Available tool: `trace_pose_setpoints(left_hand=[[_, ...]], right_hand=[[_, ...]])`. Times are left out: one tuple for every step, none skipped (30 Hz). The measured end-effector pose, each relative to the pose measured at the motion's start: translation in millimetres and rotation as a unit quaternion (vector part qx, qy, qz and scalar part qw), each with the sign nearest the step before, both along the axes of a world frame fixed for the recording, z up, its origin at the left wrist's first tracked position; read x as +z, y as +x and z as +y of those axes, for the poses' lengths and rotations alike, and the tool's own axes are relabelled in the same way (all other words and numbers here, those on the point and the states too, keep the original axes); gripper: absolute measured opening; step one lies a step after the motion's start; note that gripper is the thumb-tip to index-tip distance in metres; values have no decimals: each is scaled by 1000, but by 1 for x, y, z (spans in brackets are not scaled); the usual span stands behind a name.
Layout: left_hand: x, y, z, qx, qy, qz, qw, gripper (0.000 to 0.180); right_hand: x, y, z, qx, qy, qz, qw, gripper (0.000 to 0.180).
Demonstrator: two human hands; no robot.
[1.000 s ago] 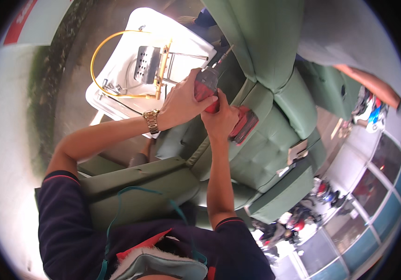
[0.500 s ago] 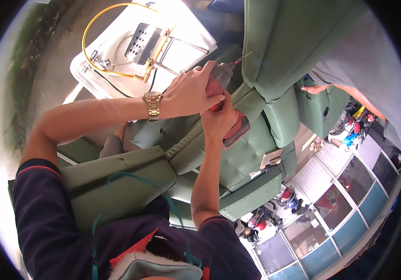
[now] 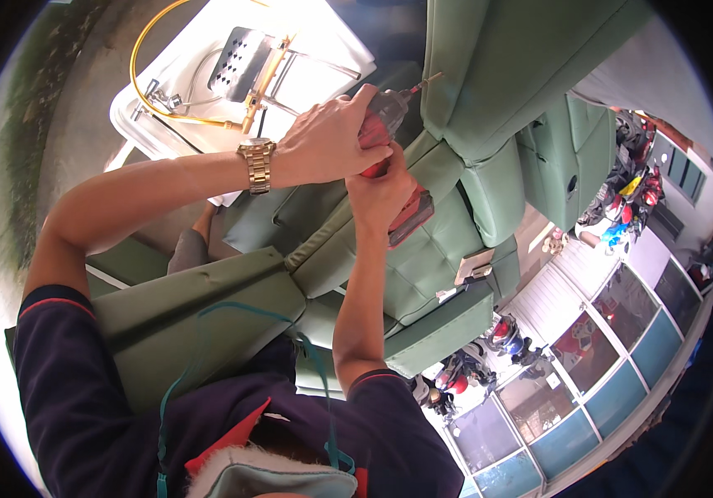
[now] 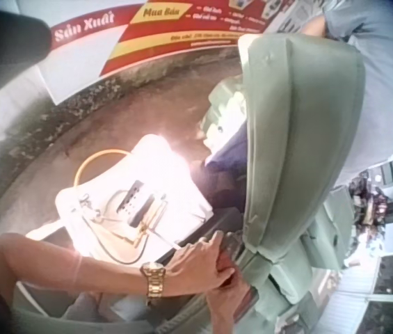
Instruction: The person uses a cordless drill to fasten screws into a green leather sofa, securing the armrest and seat sections. Another person assists by holding parts in place. The person then picks up a vacuum cleaner hose and places it on the sofa.
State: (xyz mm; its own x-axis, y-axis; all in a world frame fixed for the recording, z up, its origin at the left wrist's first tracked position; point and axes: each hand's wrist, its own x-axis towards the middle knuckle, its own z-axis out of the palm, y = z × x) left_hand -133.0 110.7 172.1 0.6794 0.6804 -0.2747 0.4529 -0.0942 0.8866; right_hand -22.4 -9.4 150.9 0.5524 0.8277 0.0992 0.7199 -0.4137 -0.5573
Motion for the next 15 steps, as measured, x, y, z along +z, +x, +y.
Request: trace_pose_setpoints(left_hand=[[1, 0, 2, -2, 5, 0, 1000, 69], [1, -1, 2, -9, 1, 7, 1000, 68], [2, -1, 3, -16, -7, 11, 1000, 68], [3, -1, 4, -17, -11, 11, 1000, 67], [3, -1, 5, -20, -20, 9, 1000, 67], [3, -1, 5, -22, -29, 6, 999, 66], [3, 0, 6, -22, -26, 5, 999, 66], [3, 2, 6, -23, -23, 4, 999, 66], [3, 3, 7, -23, -18, -2, 1000, 65], [2, 3, 8, -20, -15, -4, 1000, 65], [1, 4, 9, -17, -18, -12, 1000, 65], [-1, 3, 8, -17, -22, -10, 1000, 65], [-2, 4, 8, -16, -14, -15, 1000, 64], [-3, 3, 8, -15, -8, -11, 1000, 64], [-4, 3, 7, -20, -7, -10, 1000, 63]], right_hand=[[1, -1, 0, -8, -23, -2, 1000, 23], [3, -2, 1, -6, -21, 0, 1000, 24], [4, -2, 0, -4, -20, 1, 1000, 24], [5, -2, 2, -5, -22, 4, 1000, 24], [6, -1, 3, 1, -17, -9, 1000, 24], [6, 0, 3, 3, -17, -20, 1000, 24], [6, 1, 4, 7, -19, -30, 999, 25], [6, 2, 4, 7, -16, -32, 999, 26], [5, 3, 5, 11, -8, -33, 999, 29], [4, 4, 6, 15, -1, -34, 999, 32], [3, 5, 6, 20, -1, -40, 999, 32], [2, 5, 5, 24, -1, -46, 999, 33], [1, 5, 6, 28, 4, -49, 998, 34], [0, 6, 6, 28, 4, -40, 999, 34], [-1, 6, 5, 24, 3, -29, 999, 34]])
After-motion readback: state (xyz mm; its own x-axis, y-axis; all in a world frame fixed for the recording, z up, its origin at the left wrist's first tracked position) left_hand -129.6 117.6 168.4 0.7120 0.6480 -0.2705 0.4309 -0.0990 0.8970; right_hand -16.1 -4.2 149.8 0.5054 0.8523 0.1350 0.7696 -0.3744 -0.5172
